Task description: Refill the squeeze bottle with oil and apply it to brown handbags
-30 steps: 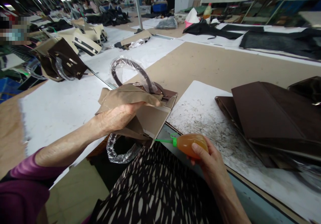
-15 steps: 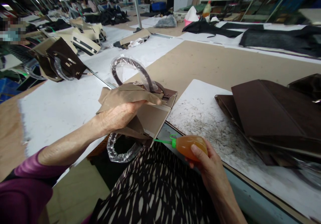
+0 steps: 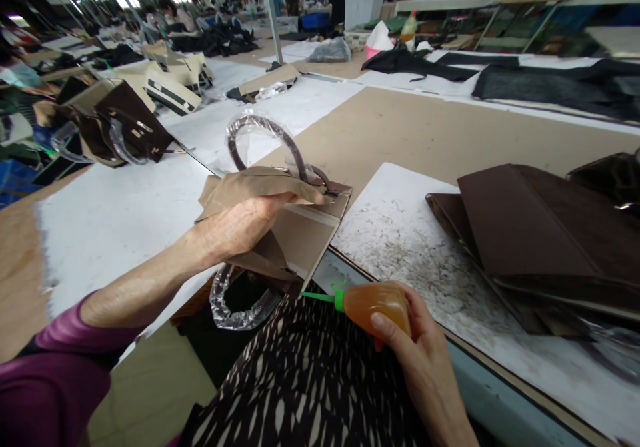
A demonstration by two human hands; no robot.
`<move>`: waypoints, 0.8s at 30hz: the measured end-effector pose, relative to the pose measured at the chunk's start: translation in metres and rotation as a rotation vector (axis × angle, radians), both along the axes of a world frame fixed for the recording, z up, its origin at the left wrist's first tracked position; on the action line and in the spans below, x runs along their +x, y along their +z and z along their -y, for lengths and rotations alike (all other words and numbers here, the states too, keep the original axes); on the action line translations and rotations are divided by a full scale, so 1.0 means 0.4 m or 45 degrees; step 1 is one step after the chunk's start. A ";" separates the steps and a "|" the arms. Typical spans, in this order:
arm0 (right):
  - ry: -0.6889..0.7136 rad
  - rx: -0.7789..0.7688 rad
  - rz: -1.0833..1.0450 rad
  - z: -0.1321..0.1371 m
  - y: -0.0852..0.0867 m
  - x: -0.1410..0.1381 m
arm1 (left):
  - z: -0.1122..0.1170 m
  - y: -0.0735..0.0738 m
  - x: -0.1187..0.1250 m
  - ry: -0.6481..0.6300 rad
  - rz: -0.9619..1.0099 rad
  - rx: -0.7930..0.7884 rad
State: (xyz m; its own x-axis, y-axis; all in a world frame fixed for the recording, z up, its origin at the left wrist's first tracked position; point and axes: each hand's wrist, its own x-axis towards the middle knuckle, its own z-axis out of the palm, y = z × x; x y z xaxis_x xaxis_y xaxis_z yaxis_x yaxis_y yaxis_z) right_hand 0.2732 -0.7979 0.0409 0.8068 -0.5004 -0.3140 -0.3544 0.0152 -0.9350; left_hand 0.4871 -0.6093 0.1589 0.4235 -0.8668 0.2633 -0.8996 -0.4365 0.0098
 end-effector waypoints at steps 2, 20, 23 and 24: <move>-0.051 -0.133 0.027 -0.005 0.011 0.004 | 0.003 0.004 0.004 0.059 0.048 -0.026; -0.641 -0.355 1.001 0.159 0.271 0.178 | 0.027 0.044 0.094 0.093 0.299 0.006; -0.674 0.382 1.001 0.233 0.347 0.185 | 0.035 0.065 0.123 0.052 0.350 0.014; -0.708 0.522 0.980 0.251 0.358 0.182 | 0.042 0.080 0.137 0.060 0.383 0.013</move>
State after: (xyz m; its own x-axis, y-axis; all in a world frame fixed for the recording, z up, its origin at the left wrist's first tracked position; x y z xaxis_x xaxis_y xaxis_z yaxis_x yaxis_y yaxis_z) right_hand 0.3458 -0.8984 0.1842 0.5489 -0.8349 -0.0415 0.4916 0.3625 -0.7917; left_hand 0.5418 -0.6261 0.1911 0.3678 -0.8513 0.3742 -0.8401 -0.4767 -0.2587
